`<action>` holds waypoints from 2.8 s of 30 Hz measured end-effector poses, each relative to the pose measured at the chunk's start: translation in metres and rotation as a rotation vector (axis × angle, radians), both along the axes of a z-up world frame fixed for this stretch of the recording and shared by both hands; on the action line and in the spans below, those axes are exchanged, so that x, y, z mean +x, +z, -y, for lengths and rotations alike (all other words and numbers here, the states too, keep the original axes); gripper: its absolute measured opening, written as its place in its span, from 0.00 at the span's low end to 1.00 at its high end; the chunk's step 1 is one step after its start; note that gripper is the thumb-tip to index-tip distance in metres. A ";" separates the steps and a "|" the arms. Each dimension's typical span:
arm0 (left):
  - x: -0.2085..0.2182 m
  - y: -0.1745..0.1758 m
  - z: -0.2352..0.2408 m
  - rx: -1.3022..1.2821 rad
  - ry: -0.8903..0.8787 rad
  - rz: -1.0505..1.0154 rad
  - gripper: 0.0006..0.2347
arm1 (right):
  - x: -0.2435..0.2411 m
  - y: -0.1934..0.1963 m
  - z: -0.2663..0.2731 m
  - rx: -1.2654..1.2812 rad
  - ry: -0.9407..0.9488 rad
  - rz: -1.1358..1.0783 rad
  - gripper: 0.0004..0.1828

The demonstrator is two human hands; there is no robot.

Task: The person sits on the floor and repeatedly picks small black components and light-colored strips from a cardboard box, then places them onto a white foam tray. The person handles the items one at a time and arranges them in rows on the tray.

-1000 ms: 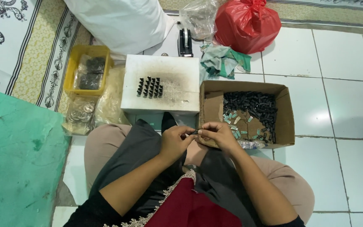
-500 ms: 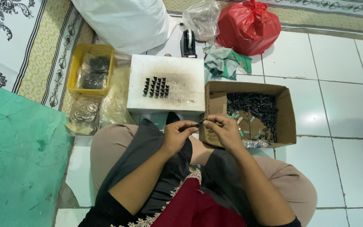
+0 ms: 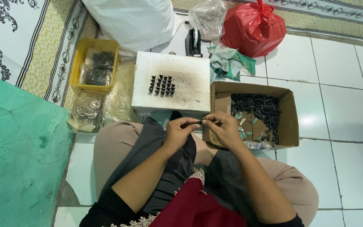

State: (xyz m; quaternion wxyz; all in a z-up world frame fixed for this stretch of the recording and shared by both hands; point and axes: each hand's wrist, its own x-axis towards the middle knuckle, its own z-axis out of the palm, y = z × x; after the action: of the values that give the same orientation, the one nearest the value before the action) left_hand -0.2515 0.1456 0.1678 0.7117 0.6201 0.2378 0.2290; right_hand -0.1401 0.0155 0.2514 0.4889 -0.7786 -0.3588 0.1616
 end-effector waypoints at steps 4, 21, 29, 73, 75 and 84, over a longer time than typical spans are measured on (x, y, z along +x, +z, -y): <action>-0.001 -0.003 -0.002 -0.016 -0.012 -0.023 0.08 | 0.004 0.001 -0.003 -0.055 0.039 0.018 0.03; 0.003 -0.008 -0.010 -0.054 -0.019 -0.005 0.07 | 0.014 0.001 -0.019 -0.196 -0.103 -0.391 0.13; 0.005 -0.010 -0.012 -0.085 0.009 -0.016 0.07 | 0.020 -0.022 -0.025 -0.154 -0.118 -0.541 0.12; 0.042 -0.019 -0.026 0.482 0.169 -0.327 0.09 | 0.097 -0.124 -0.186 -0.167 -0.052 0.143 0.08; 0.043 -0.017 -0.026 0.483 0.174 -0.315 0.08 | 0.094 -0.119 -0.188 -0.184 -0.029 0.150 0.08; 0.043 -0.025 -0.026 0.491 0.186 -0.330 0.06 | 0.089 -0.108 -0.187 -0.233 0.007 0.228 0.08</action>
State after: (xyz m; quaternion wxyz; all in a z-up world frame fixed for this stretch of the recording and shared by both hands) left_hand -0.2080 0.1718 0.1427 0.4685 0.7778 0.3433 0.2399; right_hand -0.0512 0.2022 0.1430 0.3509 -0.8420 -0.3935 0.1142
